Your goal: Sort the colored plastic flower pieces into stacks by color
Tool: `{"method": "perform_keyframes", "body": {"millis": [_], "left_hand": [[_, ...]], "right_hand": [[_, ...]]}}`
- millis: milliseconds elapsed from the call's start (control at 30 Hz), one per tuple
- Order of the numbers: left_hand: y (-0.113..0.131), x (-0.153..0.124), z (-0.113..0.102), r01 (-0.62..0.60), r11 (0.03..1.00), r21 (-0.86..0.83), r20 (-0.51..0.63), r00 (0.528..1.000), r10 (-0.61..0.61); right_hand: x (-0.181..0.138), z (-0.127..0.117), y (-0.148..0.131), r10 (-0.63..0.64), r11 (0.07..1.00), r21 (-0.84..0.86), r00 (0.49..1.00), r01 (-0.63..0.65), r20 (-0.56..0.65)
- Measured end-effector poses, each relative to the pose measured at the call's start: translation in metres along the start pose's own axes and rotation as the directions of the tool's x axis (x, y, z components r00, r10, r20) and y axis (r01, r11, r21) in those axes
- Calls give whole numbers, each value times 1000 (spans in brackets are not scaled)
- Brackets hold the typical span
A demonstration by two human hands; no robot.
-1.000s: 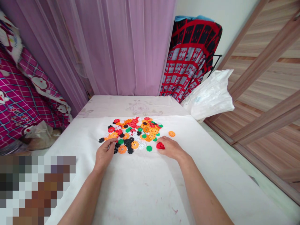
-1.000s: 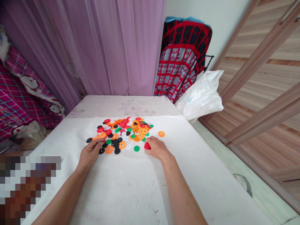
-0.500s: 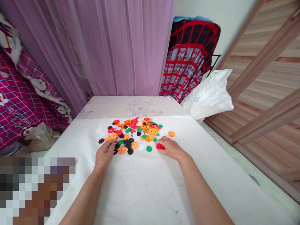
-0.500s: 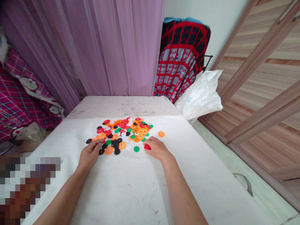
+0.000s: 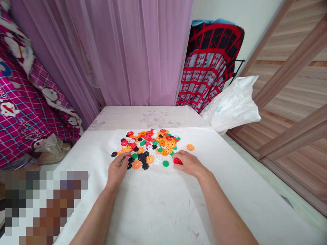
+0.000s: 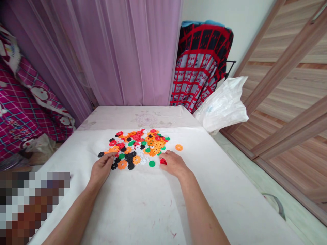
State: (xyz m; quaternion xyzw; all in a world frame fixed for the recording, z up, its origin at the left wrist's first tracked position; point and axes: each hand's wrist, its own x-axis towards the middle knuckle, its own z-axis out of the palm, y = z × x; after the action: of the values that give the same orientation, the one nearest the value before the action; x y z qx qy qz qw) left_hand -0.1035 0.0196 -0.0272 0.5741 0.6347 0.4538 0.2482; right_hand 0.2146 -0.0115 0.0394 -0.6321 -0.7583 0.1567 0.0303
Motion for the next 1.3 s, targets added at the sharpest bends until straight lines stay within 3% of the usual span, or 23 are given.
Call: {"method": "perform_keyframes", "body": {"millis": [433, 567, 700, 833, 967, 1100, 1233, 1300], "left_hand": [[3, -1, 0, -37, 999, 39, -21, 999, 38], [5, -2, -1, -117, 929, 350, -42, 989, 141], [13, 1, 0, -2, 732, 681, -43, 998, 44], [25, 7, 13, -16, 631, 775, 53, 998, -41], [39, 12, 39, -68, 642, 764, 142, 988, -64], [40, 34, 48, -139, 691, 709, 197, 980, -5], [25, 78, 32, -40, 704, 709, 96, 995, -40], [18, 97, 26, -49, 710, 702, 116, 992, -46]], "right_hand": [[4, 3, 14, -21, 1000, 14, 991, 23, -130], [4, 1, 14, -27, 999, 33, 992, 31, -122], [2, -2, 13, -13, 997, 76, 993, 22, -117], [1, -5, 15, -11, 994, 104, 991, 25, -136], [1, -5, 19, -14, 991, 126, 986, 35, -165], [-1, -5, 26, -8, 987, 157, 982, 38, -187], [-3, -7, 30, 2, 979, 199, 981, 37, -193], [-2, -7, 31, 19, 978, 207, 982, 20, -186]]}}
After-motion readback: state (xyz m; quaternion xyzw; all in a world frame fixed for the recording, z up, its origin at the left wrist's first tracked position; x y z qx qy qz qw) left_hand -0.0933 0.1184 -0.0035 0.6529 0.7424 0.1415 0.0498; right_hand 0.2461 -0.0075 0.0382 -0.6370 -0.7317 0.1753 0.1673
